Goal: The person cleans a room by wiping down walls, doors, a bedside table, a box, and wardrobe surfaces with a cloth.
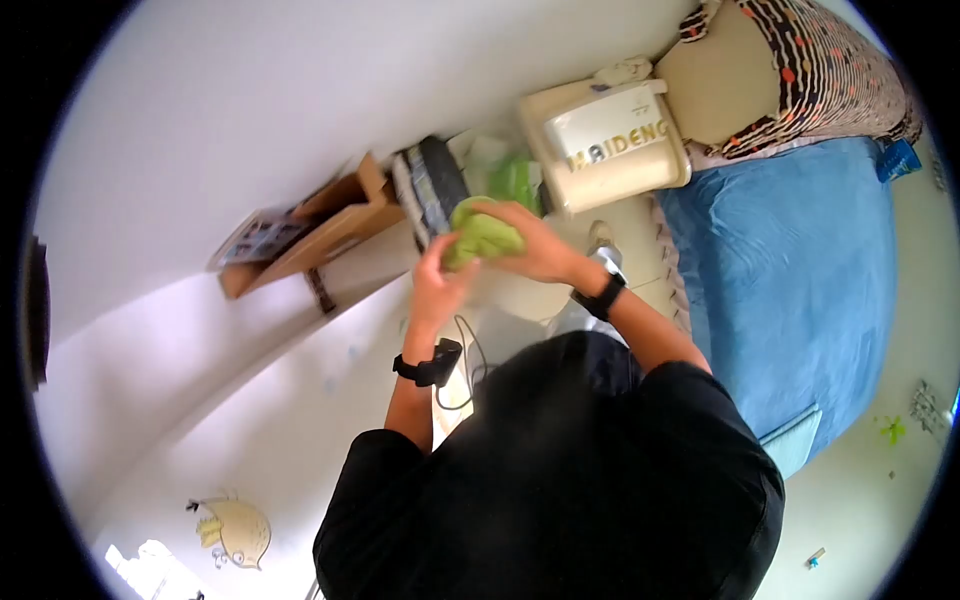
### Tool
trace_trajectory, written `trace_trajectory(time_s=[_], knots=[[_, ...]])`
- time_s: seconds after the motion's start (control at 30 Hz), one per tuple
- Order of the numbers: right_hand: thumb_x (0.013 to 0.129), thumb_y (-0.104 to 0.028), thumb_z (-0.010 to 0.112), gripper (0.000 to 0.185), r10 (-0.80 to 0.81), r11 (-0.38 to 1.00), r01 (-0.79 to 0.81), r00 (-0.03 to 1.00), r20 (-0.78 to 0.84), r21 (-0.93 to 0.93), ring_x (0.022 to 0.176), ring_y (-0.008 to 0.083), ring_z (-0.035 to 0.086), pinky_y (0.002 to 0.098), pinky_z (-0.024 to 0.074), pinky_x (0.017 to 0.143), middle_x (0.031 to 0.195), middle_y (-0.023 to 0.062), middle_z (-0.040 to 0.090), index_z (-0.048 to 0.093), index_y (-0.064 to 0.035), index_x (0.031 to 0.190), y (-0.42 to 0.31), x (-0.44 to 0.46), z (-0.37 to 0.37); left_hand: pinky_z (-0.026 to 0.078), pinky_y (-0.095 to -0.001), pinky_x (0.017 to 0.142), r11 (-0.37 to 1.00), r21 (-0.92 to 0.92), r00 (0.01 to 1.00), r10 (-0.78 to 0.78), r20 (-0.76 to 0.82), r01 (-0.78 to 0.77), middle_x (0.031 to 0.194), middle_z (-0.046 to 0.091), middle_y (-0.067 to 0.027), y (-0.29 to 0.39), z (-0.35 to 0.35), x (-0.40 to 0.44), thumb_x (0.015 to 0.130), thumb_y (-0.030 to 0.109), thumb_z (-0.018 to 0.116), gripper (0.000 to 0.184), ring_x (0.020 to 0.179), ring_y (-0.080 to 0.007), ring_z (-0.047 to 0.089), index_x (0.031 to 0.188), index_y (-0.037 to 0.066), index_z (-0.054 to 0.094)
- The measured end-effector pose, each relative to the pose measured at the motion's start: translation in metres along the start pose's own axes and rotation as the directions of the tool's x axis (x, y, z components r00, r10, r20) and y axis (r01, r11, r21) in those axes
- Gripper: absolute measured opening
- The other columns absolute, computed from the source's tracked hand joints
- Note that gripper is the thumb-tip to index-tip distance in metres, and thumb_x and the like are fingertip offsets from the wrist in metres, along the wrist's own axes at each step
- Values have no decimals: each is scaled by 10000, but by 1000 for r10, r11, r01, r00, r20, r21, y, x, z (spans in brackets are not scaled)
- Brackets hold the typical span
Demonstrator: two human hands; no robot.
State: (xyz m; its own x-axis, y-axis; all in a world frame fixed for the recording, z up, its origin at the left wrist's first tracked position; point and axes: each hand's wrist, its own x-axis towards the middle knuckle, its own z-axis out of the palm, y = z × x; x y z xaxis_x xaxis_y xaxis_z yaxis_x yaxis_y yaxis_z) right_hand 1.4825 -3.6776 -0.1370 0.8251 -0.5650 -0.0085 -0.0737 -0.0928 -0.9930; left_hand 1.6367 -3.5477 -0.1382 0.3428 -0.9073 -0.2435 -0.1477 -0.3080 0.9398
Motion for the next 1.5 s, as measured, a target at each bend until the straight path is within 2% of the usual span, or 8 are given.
trace_trajectory(time_s=[0.1, 0.57, 0.73, 0.9, 1.17, 1.33, 1.43, 1.5], knots=[[730, -21, 775, 715, 343, 917, -355, 934, 98, 183, 1167, 148, 513, 312, 413, 1005, 1290, 73, 556, 453, -35, 1368, 42, -20, -124, 504, -298, 844, 963, -257, 974, -23, 225, 82, 1162, 618, -92, 10, 99, 76, 882, 129, 665, 450, 962, -145, 617, 1294, 10, 527], [654, -107, 749, 494, 93, 820, -84, 996, -14, -566, 1182, 379, 517, 410, 473, 923, 1458, 159, 349, 554, -20, 1099, 324, 71, -397, 521, -401, 896, 89, -971, 745, -657, 111, 223, 1356, 489, -174, -228, 473, 291, 961, 455, 531, 607, 1157, -287, 575, 1333, -13, 427], [654, -138, 741, 499, 144, 669, -22, 984, 101, -743, 1134, 384, 536, 413, 484, 902, 1390, 165, 416, 548, -10, 1096, 350, 90, -388, 488, -324, 807, 197, -974, 611, -760, -221, -108, 999, 486, -15, -228, 495, 314, 982, 390, 519, 349, 864, -126, 502, 1079, 54, 525], [670, -80, 717, 449, 27, 770, 100, 982, 189, -630, 1102, 364, 530, 400, 444, 929, 1227, 192, 496, 548, 9, 1077, 326, 55, -370, 450, -398, 889, 807, -514, 648, -561, -515, 291, 1074, 515, -152, -246, 501, 275, 783, -23, 562, 499, 994, -283, 507, 1262, -45, 422], [660, -9, 688, 403, -40, 947, 176, 895, 445, -270, 1068, 302, 531, 361, 422, 933, 1144, 165, 508, 539, 25, 1033, 322, -52, -372, 463, -355, 822, 560, -604, 301, -542, -785, -567, 1030, 607, -140, -305, 571, 176, 823, 22, 558, 191, 930, -218, 551, 997, -7, 630], [643, -31, 703, 471, -193, 970, 243, 796, 574, -11, 1128, 299, 515, 367, 397, 982, 1216, 173, 494, 552, 20, 1087, 322, -122, -427, 488, -325, 793, 992, 109, 182, 96, -979, 64, 1028, 634, -104, -258, 635, 93, 771, 133, 603, 322, 933, -238, 598, 1076, 33, 606], [634, -42, 714, 517, -155, 987, 141, 750, 643, 73, 1160, 312, 509, 379, 378, 1014, 1246, 183, 493, 569, 1, 1128, 298, -182, -470, 454, -344, 911, 979, -163, 177, -140, -974, -120, 1187, 547, -80, -170, 718, 29, 818, 526, 592, 694, 1085, -221, 537, 1287, 32, 458], [631, -38, 717, 536, -354, 893, 447, 612, 707, 60, 1180, 325, 506, 387, 374, 1025, 1264, 188, 493, 581, -16, 1149, 294, -202, -500, 489, -317, 699, 914, -126, -54, -159, -986, -385, 1071, 560, -54, -111, 741, 26, 827, 283, 601, 507, 870, -160, 567, 1219, -15, 480]])
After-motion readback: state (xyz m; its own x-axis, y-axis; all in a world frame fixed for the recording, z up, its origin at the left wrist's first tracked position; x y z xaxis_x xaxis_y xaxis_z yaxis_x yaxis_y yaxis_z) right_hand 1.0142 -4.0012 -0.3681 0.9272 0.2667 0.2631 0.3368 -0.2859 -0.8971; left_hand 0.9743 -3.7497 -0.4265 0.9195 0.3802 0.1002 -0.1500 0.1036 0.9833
